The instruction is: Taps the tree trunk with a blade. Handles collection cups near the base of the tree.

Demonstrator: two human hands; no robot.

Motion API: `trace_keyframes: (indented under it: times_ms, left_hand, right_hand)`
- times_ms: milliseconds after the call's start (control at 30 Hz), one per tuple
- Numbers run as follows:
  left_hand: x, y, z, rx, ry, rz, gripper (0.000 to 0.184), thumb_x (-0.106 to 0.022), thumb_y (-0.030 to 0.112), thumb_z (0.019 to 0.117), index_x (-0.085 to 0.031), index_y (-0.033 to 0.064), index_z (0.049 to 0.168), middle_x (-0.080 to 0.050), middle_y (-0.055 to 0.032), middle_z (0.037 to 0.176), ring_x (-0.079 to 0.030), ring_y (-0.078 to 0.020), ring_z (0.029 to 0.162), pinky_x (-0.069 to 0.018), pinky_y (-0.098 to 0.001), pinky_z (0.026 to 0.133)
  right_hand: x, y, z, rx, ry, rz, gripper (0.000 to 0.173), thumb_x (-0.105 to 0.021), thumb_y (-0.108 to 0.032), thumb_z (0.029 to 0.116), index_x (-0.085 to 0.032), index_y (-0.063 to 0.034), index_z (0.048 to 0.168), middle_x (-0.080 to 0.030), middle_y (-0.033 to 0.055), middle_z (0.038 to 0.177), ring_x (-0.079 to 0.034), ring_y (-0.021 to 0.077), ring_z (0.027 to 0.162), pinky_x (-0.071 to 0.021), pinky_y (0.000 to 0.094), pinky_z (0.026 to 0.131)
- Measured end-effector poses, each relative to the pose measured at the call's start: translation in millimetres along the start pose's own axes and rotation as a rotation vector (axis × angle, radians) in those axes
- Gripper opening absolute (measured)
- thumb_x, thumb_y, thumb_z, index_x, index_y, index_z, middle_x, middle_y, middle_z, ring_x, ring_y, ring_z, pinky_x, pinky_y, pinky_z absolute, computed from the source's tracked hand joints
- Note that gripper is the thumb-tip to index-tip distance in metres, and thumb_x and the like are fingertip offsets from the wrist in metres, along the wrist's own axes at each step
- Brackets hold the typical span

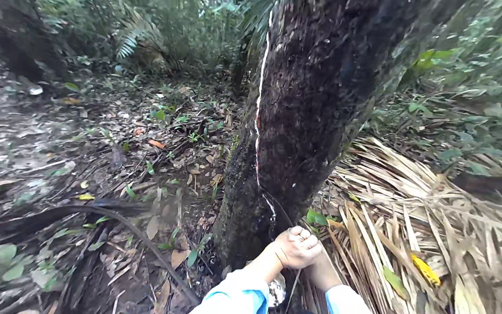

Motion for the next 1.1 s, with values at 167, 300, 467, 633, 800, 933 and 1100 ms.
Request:
trace_keyframes:
  times_ms: [167,300,467,633,800,933,1100]
  left_hand:
    - [0,3,14,0.081,-0.008,0.052,0.020,-0.056,0.015,0.0938,-0.061,0.0190,0.075,-0.058,0.0029,0.071,-0.057,-0.0139,0.075,-0.0421,-0.0277,0.082]
    - [17,29,34,0.238,0.063,-0.023,0.021,-0.058,0.018,0.0930,-0.062,0.0175,0.073,-0.061,0.0015,0.067,-0.060,-0.0159,0.070,-0.0461,-0.0303,0.080]
    - [17,63,33,0.310,0.110,-0.166,0.026,-0.055,0.020,0.0939,-0.061,0.0150,0.070,-0.059,0.0002,0.062,-0.057,-0.0171,0.063,-0.0461,-0.0310,0.075]
    - [12,69,31,0.329,0.144,-0.201,0.029,-0.051,0.022,0.0946,-0.060,0.0147,0.068,-0.057,-0.0003,0.061,-0.056,-0.0170,0.063,-0.0451,-0.0311,0.076]
    - [8,73,33,0.364,0.203,-0.213,0.030,-0.049,0.022,0.0960,-0.059,0.0146,0.068,-0.057,0.0000,0.061,-0.056,-0.0169,0.063,-0.0455,-0.0303,0.078]
    - [4,72,35,0.395,0.239,-0.210,0.032,-0.046,0.023,0.0991,-0.056,0.0151,0.070,-0.056,0.0001,0.062,-0.056,-0.0165,0.067,-0.0433,-0.0291,0.084]
    - [-3,71,26,0.347,0.254,-0.184,0.031,-0.047,0.024,0.1001,-0.055,0.0160,0.071,-0.056,0.0012,0.064,-0.056,-0.0153,0.070,-0.0429,-0.0270,0.085]
  right_hand:
    - [21,-1,-18,0.154,0.174,0.051,0.034,-0.064,-0.010,0.0917,-0.066,0.0137,0.116,-0.072,0.0303,0.108,-0.073,0.0445,0.099,-0.0573,0.0578,0.090]
    - [63,-15,-72,0.282,0.266,0.059,0.023,-0.064,-0.004,0.0891,-0.068,0.0141,0.103,-0.072,0.0304,0.093,-0.073,0.0464,0.078,-0.0593,0.0603,0.070]
    - [73,-10,-115,0.221,0.120,0.047,0.025,-0.059,-0.004,0.0959,-0.064,0.0171,0.109,-0.070,0.0333,0.096,-0.072,0.0497,0.082,-0.0584,0.0618,0.072]
    - [75,-12,-122,0.158,0.058,0.013,0.027,-0.055,-0.005,0.0996,-0.062,0.0153,0.115,-0.069,0.0334,0.100,-0.072,0.0506,0.087,-0.0578,0.0628,0.074]
    - [83,-8,-122,0.133,0.031,-0.041,0.029,-0.053,-0.007,0.1005,-0.063,0.0153,0.116,-0.069,0.0341,0.100,-0.071,0.0516,0.085,-0.0569,0.0645,0.070]
    - [92,-2,-116,0.108,-0.031,-0.111,0.027,-0.054,-0.007,0.1008,-0.066,0.0116,0.115,-0.068,0.0351,0.102,-0.070,0.0535,0.085,-0.0570,0.0643,0.069]
    - [84,4,-109,0.148,0.055,-0.171,0.021,-0.057,-0.004,0.0974,-0.069,0.0108,0.107,-0.068,0.0346,0.098,-0.071,0.0510,0.078,-0.0578,0.0617,0.062]
Point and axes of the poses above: each hand's wrist, its own z-axis towards the middle knuckle, its own x-axis out of the back of the hand, y = z × x, the point moved 5 cm from there along z, towards the middle knuckle
